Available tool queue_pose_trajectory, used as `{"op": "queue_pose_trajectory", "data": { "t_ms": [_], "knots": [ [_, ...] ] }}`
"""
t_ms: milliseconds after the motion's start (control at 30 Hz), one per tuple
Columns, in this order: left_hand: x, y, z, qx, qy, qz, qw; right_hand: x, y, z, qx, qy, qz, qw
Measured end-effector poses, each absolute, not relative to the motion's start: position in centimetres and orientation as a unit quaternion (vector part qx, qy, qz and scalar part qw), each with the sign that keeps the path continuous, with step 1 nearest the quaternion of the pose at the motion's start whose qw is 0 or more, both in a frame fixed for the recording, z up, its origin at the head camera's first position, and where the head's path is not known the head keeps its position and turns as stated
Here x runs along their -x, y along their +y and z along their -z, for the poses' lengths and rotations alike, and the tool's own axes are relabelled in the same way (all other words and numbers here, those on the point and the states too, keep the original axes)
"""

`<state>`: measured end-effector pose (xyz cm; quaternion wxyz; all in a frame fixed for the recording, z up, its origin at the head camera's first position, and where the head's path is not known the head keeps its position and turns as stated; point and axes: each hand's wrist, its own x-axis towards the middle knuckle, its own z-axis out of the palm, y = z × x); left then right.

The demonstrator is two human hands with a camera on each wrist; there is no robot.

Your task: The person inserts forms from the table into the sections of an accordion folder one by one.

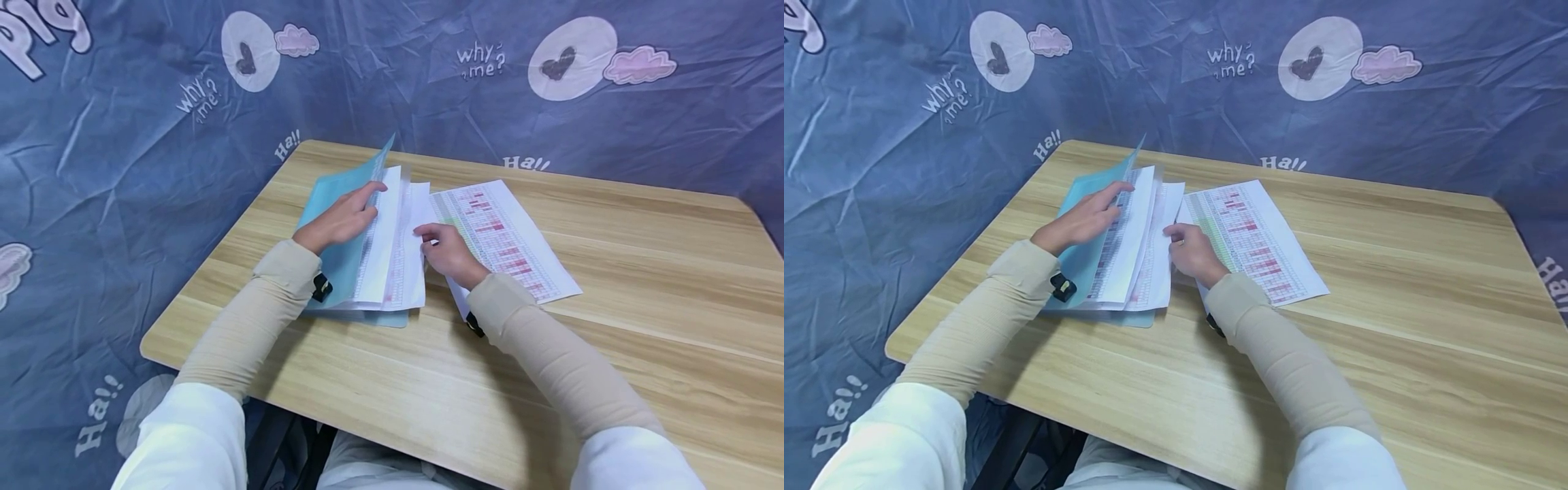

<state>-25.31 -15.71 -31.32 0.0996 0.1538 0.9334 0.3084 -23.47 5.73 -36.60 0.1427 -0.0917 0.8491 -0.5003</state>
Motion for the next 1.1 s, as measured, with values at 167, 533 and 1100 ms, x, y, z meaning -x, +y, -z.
{"op": "queue_pose_trajectory", "data": {
  "t_ms": [167, 533, 1100],
  "knots": [
    [25.4, -15.8, 31.3, -0.156, 0.934, -0.306, 0.097, 23.5, 5.3, 36.7, 0.091, 0.852, 0.495, 0.141],
    [25.3, -15.7, 31.1, -0.154, 0.935, -0.305, 0.094, 23.6, 4.5, 36.5, 0.096, 0.845, 0.503, 0.151],
    [25.1, -15.6, 30.9, -0.151, 0.938, -0.296, 0.098, 23.8, 3.8, 36.4, 0.078, 0.835, 0.513, 0.184]
  ]
}}
